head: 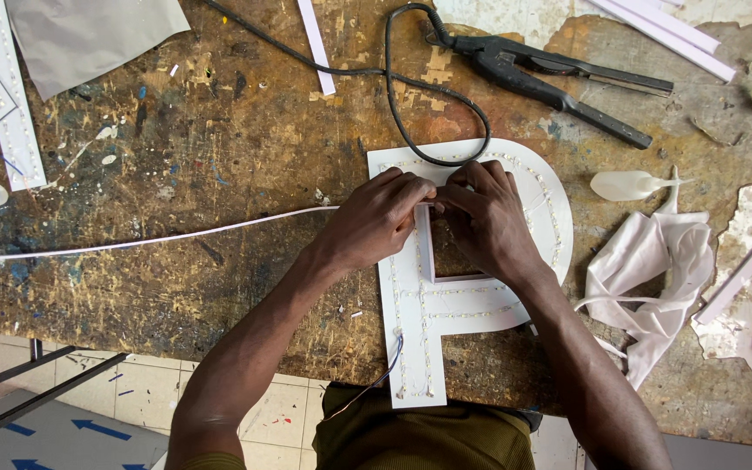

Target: The person applies glue from a white bottle to a white letter-shaped base and presses a flexible LED strip into place. They work along the curves and straight edges of the letter, smoothing the strip with their fingers to ensure it adheres properly.

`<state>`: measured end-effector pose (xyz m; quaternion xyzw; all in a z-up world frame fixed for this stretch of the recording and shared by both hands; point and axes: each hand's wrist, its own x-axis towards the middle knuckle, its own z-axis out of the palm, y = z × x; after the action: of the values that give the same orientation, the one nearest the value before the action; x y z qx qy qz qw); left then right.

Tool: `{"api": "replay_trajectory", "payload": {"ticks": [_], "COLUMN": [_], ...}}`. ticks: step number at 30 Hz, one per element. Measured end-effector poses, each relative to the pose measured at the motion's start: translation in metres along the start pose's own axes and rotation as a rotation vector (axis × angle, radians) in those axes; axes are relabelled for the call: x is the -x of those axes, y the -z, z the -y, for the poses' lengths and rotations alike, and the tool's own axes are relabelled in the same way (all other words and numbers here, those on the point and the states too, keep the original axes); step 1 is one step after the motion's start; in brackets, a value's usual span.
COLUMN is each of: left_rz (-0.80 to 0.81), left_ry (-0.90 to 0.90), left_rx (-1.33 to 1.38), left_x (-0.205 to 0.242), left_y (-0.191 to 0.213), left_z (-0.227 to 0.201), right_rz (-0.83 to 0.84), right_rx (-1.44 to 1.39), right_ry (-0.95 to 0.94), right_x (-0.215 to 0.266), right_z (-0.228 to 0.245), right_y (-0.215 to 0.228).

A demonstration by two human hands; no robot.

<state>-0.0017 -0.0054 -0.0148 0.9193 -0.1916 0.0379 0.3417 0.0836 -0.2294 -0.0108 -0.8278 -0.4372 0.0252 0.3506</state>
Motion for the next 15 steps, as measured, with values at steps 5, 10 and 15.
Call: {"api": "replay_trajectory", "payload": {"ticks": [5, 10, 15], "left_rz": [-0.013, -0.029, -0.07], "left_ry": [-0.06, -0.099, -0.17], "left_rx": [-0.088, -0.155, -0.245], "left_x": [0.004, 0.003, 0.004], "left_y": [-0.008, 0.0, 0.003], "left_z": [0.006, 0.005, 0.013], "right_rz": [0.004, 0.012, 0.036], "right_rx": [0.007, -0.001, -0.027], "right_ry": [-0.021, -0.028, -0.043], "right_x": [0.004, 0.003, 0.001], "right_z": [-0.009, -0.009, -0.007], "right_y": [-0.008, -0.007, -0.004]}}
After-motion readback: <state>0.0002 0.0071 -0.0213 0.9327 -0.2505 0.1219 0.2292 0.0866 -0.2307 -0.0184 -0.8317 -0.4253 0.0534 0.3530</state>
